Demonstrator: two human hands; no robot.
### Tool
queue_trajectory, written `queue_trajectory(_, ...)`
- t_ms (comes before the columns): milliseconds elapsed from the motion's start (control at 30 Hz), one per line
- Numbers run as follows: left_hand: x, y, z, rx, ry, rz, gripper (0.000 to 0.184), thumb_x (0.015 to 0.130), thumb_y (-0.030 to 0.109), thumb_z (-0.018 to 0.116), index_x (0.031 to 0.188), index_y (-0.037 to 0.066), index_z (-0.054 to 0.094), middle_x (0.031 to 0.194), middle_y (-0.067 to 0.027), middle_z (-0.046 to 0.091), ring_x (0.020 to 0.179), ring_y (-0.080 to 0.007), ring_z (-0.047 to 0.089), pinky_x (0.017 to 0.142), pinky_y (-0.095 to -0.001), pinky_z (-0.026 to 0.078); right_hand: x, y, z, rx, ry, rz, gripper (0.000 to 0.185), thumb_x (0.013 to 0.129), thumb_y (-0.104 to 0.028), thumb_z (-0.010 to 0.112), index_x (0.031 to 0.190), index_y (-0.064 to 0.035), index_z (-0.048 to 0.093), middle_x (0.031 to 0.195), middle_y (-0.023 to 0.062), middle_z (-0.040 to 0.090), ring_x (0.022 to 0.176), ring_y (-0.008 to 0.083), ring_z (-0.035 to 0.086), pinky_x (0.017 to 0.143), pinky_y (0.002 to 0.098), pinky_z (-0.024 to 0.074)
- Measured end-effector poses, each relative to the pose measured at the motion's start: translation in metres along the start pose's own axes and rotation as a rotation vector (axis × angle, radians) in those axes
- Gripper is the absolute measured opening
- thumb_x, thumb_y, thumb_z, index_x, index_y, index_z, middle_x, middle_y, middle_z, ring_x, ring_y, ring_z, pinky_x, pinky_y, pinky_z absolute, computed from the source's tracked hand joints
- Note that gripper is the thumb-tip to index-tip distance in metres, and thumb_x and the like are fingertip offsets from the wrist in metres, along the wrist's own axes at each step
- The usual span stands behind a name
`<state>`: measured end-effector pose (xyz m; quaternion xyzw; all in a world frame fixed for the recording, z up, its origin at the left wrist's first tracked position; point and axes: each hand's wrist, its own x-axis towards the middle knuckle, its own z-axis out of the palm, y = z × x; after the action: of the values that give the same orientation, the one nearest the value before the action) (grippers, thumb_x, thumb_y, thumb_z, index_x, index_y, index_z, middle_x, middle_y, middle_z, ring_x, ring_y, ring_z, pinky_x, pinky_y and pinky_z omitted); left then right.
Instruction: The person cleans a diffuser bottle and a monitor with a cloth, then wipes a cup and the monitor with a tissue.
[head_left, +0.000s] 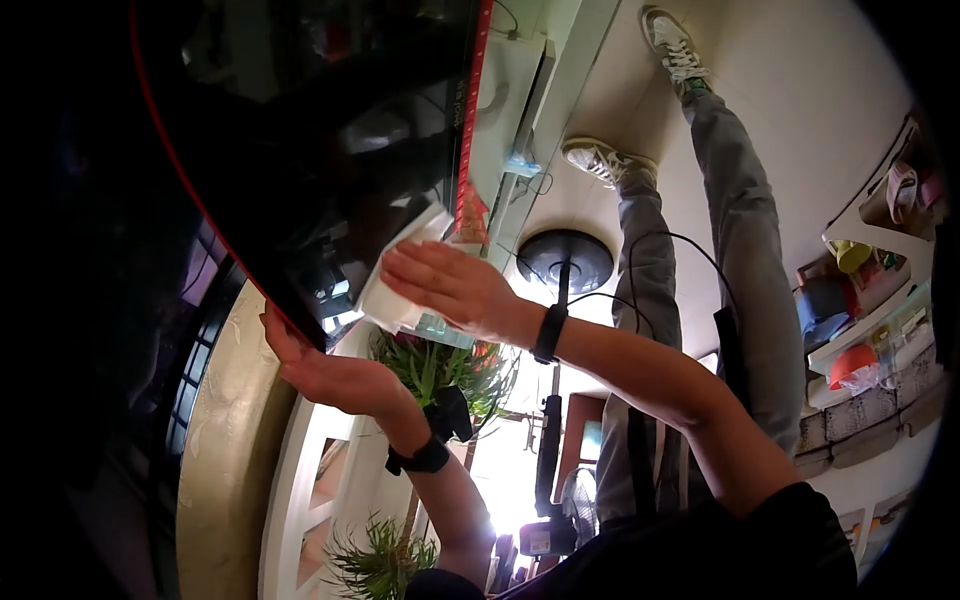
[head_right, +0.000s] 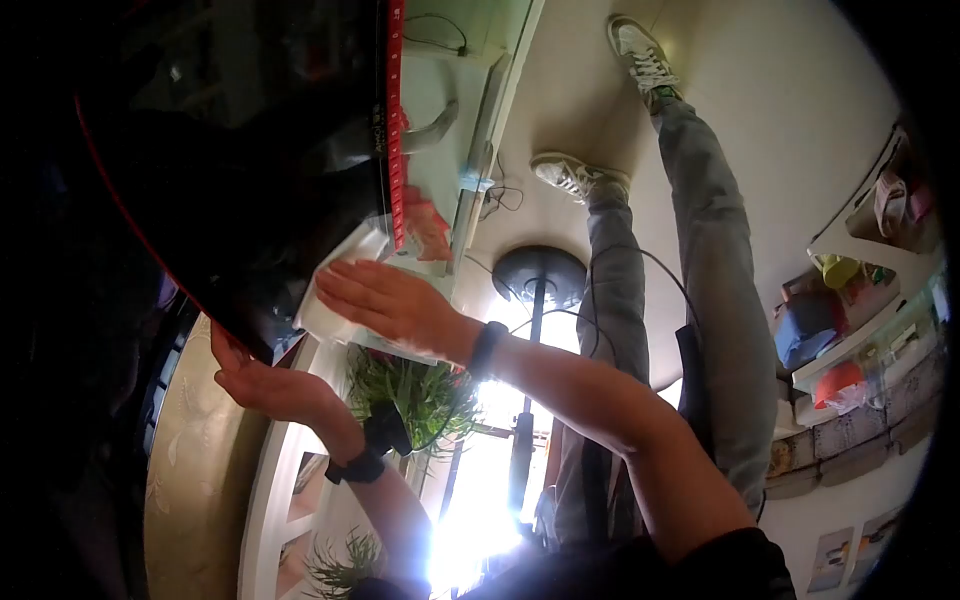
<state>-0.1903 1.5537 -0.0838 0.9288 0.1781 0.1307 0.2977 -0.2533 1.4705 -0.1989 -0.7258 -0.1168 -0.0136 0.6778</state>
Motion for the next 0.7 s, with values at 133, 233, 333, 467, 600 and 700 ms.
queue_trajectory(133,0.0,0.001,0.0,0.017,0.006,-0.044,0.065,0.102,0.037,0.014,0.13,-0.01,0.05,0.131,-0.0246,0.054,0.122,-0.0327,0.052,0.109,-0.0413,0.037,-0.018,-0.011,-0.022,0.129,-0.175,0.052,0.048,0.087,-0.003,0.06,0.135,-0.0047,0.052,0.145,0.0127,0.047,0.129,0.0264,0.05,0.106,0.0389,0.0432)
queue_trajectory(233,0.001,-0.001,0.0,-0.057,-0.019,-0.054,0.066,0.103,0.038,0.013,0.13,-0.01,0.049,0.133,-0.0246,0.053,0.124,-0.0326,0.05,0.11,-0.0416,0.035,-0.011,-0.024,-0.05,0.29,-0.008,0.458,0.037,0.096,-0.009,0.053,0.132,-0.0028,0.054,0.138,0.0141,0.054,0.115,0.0236,0.061,0.095,0.0326,0.0486)
queue_trajectory(333,0.002,-0.004,-0.004,-0.003,-0.038,0.003,0.068,0.103,0.04,0.013,0.133,-0.012,0.045,0.133,-0.0263,0.052,0.124,-0.034,0.051,0.108,-0.0426,0.038,0.025,-0.016,-0.088,0.297,0.536,0.72,0.018,0.097,-0.006,0.053,0.11,0.0033,0.062,0.1,0.0093,0.064,0.086,0.0082,0.058,0.07,0.0235,0.0471)
queue_trajectory(467,0.001,-0.004,-0.006,0.032,-0.072,0.053,0.068,0.104,0.039,0.014,0.133,-0.016,0.043,0.133,-0.0291,0.051,0.123,-0.0357,0.052,0.106,-0.0439,0.04,0.104,0.037,-0.157,0.231,0.875,0.28,0.015,0.091,0.002,0.06,0.106,0.001,0.063,0.087,0.0036,0.065,0.08,0.0103,0.059,0.071,0.0229,0.0466)
queue_trajectory(600,0.001,-0.009,-0.005,-0.027,-0.024,0.027,0.069,0.103,0.041,0.015,0.133,-0.014,0.044,0.133,-0.0284,0.05,0.123,-0.0353,0.051,0.107,-0.0441,0.039,0.166,0.086,-0.152,0.083,0.886,-0.339,0.044,0.092,0.003,0.054,0.134,-0.0086,0.057,0.128,0.0189,0.061,0.116,0.0319,0.061,0.094,0.0358,0.0519)
queue_trajectory(700,-0.001,-0.006,-0.004,-0.077,-0.033,-0.05,0.071,0.101,0.047,0.016,0.133,-0.009,0.047,0.136,-0.0244,0.05,0.128,-0.033,0.047,0.111,-0.0428,0.033,0.165,0.044,-0.117,-0.108,0.767,-0.084,0.037,0.084,0.0,0.065,0.12,-0.0083,0.063,0.115,0.0093,0.068,0.108,0.0236,0.064,0.09,0.0336,0.0521)
